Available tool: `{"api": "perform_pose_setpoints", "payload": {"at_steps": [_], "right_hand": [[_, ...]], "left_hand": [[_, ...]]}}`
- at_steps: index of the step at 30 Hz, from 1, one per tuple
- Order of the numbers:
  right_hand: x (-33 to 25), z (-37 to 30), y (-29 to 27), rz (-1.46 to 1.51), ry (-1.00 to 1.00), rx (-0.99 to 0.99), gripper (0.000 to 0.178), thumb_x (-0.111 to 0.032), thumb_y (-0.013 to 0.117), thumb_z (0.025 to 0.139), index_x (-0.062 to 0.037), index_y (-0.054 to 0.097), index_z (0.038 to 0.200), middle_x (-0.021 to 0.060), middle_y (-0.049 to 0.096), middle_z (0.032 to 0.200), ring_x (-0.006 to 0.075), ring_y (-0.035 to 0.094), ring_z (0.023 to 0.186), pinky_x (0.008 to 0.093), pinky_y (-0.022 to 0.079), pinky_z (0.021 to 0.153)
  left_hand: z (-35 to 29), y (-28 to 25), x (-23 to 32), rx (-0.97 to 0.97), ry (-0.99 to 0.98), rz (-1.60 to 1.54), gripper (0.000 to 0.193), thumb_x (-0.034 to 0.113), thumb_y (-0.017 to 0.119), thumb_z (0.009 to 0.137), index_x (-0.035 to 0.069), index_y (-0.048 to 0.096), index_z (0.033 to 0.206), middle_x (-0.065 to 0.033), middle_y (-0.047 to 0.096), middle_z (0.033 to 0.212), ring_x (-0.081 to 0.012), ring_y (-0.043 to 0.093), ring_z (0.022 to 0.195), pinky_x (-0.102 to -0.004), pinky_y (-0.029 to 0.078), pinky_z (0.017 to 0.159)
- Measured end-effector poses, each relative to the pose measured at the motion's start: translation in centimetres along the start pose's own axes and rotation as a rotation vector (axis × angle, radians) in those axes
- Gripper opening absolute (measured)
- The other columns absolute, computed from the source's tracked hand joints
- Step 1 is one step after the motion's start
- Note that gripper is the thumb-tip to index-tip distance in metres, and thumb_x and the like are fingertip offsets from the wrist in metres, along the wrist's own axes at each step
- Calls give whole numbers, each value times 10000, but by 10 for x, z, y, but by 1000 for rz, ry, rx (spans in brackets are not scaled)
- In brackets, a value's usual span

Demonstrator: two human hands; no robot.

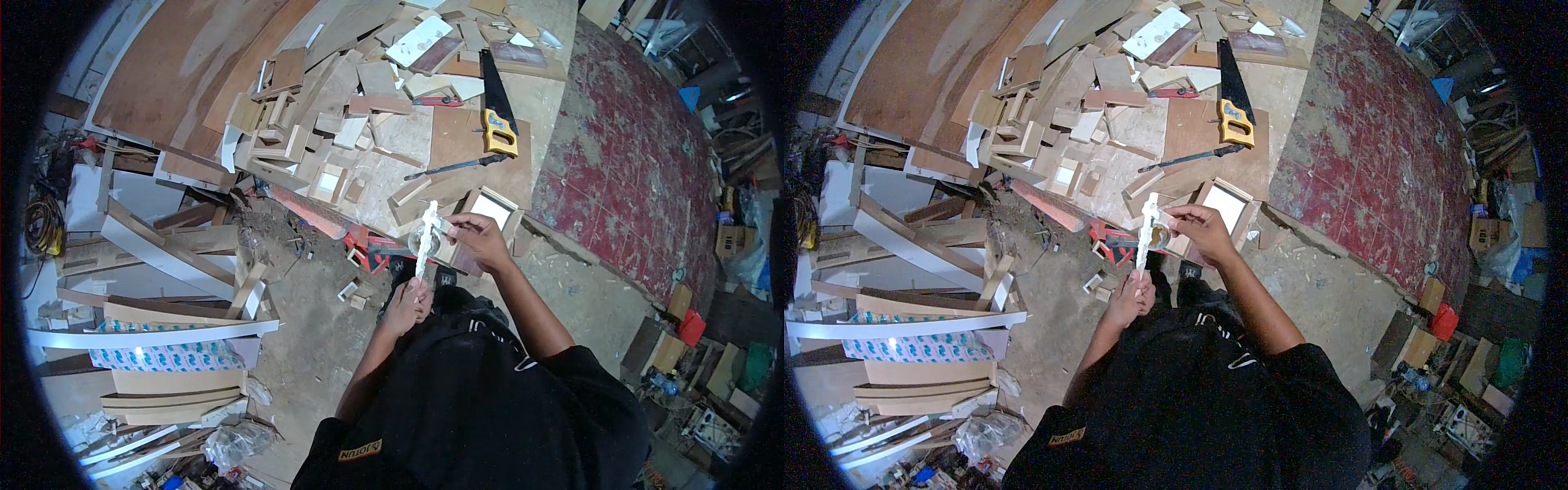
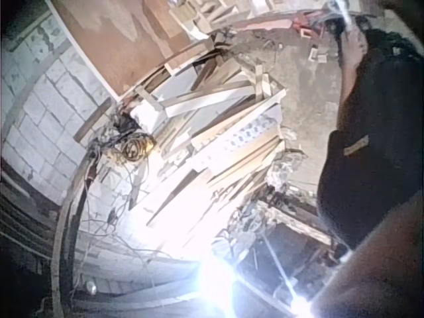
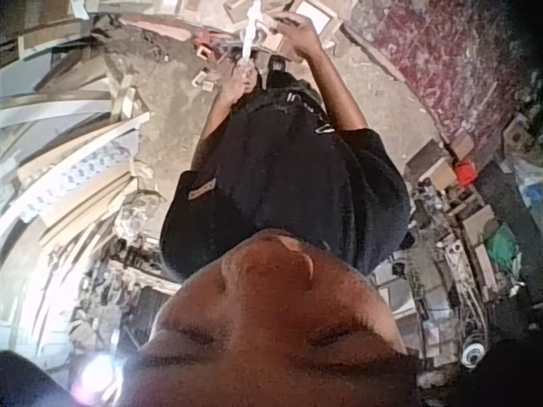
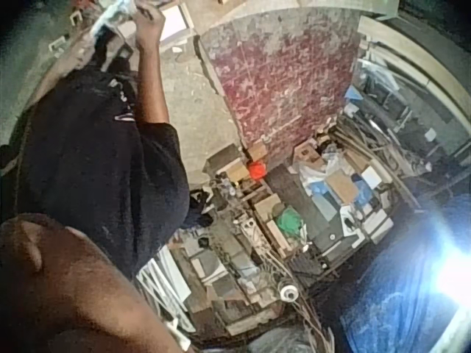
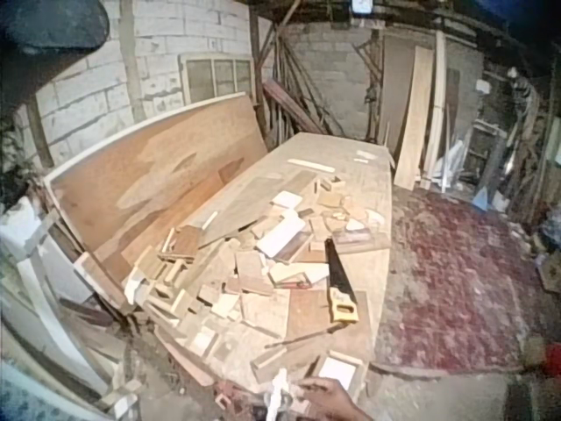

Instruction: The person applies glue onto small wooden pieces and along the inner edges of a wooden box using a wooden stick, then fits the pieces onto the box by hand.

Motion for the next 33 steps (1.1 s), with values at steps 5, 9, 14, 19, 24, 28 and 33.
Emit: {"api": "perform_pose_setpoints", "payload": {"at_steps": [5, 9, 14, 19, 24, 28, 33], "right_hand": [[2, -1, 4, 9, 22, 6, 232, -5, 629, 804, 64, 612, 1025, 89, 640, 838, 129, 580, 710, 253, 481, 668], [5, 0, 2, 28, 22, 6, 228, -10, 628, 808, 59, 620, 1025, 84, 641, 825, 126, 575, 698, 250, 480, 660], [10, 1, 4, 9, 47, -36, 229, -30, 643, 807, 52, 627, 1020, 84, 650, 857, 117, 587, 713, 248, 489, 671], [14, 1, 10, -59, 44, -49, 238, -50, 653, 809, 48, 626, 1024, 83, 656, 891, 109, 596, 736, 249, 500, 691], [22, -3, -7, 84, 81, -11, 233, -33, 636, 816, 53, 618, 1032, 98, 656, 916, 133, 605, 751, 259, 501, 689], [10, -7, 0, 163, 30, -45, 242, -43, 634, 817, 46, 610, 1040, 98, 649, 868, 152, 611, 747, 279, 501, 697], [8, -9, 0, 159, 38, -46, 255, -24, 655, 793, 58, 617, 1031, 121, 650, 952, 149, 606, 783, 273, 496, 706]], "left_hand": [[-2, -2, -4, -69, 2, -91, 443, 525, 285, 939, 143, 319, 718, 29, 281, 514, -70, 229, 397, -226, 148, 362], [-4, 7, -1, -124, -18, -125, 475, 555, 272, 929, 142, 320, 698, 37, 259, 493, -73, 207, 379, -231, 139, 351], [-9, 12, 1, -199, -11, -178, 501, 583, 281, 913, 140, 333, 685, 42, 250, 476, -75, 206, 366, -236, 140, 341], [-12, 13, -1, -223, 3, -290, 517, 602, 302, 896, 133, 361, 687, 43, 253, 467, -74, 211, 359, -235, 148, 327], [-13, 4, 3, -225, 48, -384, 512, 584, 286, 906, 126, 381, 698, 49, 264, 483, -61, 217, 360, -208, 172, 314], [-13, -6, 6, -204, 88, -397, 483, 574, 309, 902, 127, 383, 735, 46, 292, 521, -52, 242, 384, -194, 184, 326], [-9, -13, 17, 23, 177, -163, 372, 446, 361, 947, 108, 410, 799, 40, 340, 564, -47, 291, 406, -186, 226, 341]]}}
Point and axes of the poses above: each hand's wrist, its own z-axis towards the middle knuckle, its own y-axis out of the palm, x = y × z, the point moved 7 cm from there along z, towards the middle knuckle
